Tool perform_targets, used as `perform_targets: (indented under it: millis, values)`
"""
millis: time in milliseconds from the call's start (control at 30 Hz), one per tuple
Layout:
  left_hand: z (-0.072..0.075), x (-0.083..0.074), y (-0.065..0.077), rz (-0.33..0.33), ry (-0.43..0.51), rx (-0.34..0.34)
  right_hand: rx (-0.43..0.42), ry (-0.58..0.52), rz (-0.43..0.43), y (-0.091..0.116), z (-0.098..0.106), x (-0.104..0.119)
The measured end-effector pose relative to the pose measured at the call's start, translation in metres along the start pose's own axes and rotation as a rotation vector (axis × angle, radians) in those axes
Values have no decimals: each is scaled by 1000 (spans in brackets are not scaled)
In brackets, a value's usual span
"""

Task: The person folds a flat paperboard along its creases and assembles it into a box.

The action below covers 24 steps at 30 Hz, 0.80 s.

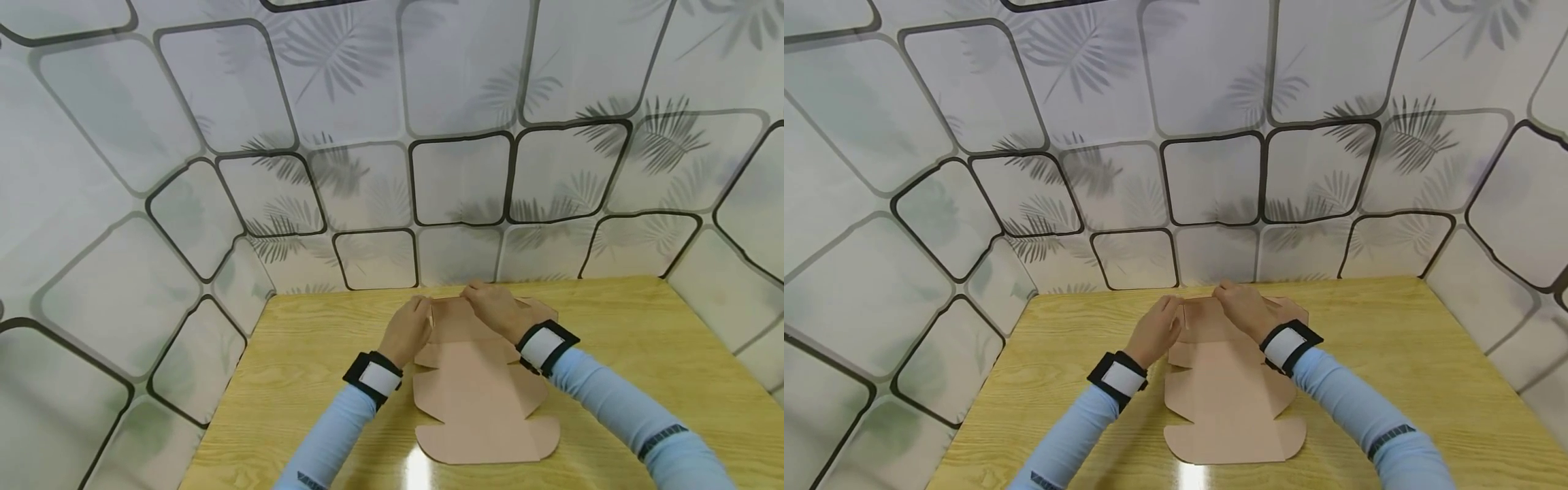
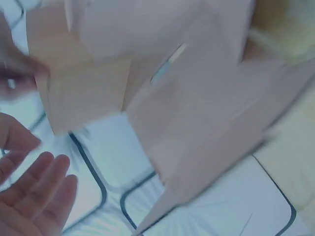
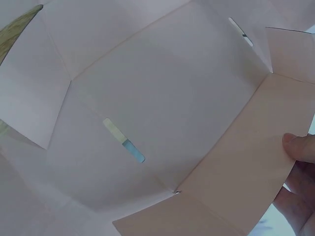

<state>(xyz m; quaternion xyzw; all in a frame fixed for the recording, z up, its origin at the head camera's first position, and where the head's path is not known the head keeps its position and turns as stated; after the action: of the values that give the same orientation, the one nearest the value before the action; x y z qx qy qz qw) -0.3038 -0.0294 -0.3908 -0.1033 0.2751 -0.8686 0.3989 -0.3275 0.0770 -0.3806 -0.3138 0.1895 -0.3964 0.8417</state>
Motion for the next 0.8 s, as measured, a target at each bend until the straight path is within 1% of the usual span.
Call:
perform_targets:
  millis: [33, 67, 100, 167, 267, 333, 400, 500, 533, 667, 733, 800]
  values:
    - [0, -4, 9, -12, -8, -5, 3, -9, -6, 1, 0, 0]
    - [-1, -6, 17, -4, -7, 3, 10, -22, -9, 1, 0, 0]
    - [-5, -7, 26, 12, -4, 27, 18, -33, -13, 2, -1, 0]
    - [-18, -5, 42, 81, 24, 114, 28, -37, -16, 4, -1, 0]
    - [-43, 0, 63, 181, 16, 252, 46, -40, -25, 6, -4, -1]
    - [-58, 2, 72, 216, 17, 350, 55, -43, -33, 7, -5, -2]
    - [-68, 2, 77, 224, 18, 424, 64, -49, -40, 8, -7, -2]
    - [-76, 0, 81, 251, 55, 525, 69, -60, -38, 9, -7, -1]
    - [-76, -2, 80, 247, 61, 537, 68, -59, -35, 9, -7, -1]
    - [-71, -9, 68, 199, 57, 530, 63, -49, -29, 9, -6, 0]
    - [-66, -16, 60, 149, 26, 502, 64, -46, -29, 10, -7, 0]
    - [-65, -23, 54, 110, -8, 499, 69, -49, -32, 10, -7, 0]
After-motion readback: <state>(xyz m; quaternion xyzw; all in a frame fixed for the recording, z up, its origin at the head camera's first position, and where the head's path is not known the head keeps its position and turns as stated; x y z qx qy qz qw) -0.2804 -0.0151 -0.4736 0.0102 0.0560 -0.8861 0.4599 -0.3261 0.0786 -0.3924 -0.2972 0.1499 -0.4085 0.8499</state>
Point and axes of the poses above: each hand's wrist, its own y-axis away from the middle knuckle, its own z-axis out of the back of the hand, x = y × z, the point moved 10 cm from there along -y, towards the middle knuckle, and after that the axes turned 4 degrees about -z, right-handed, at the moved point
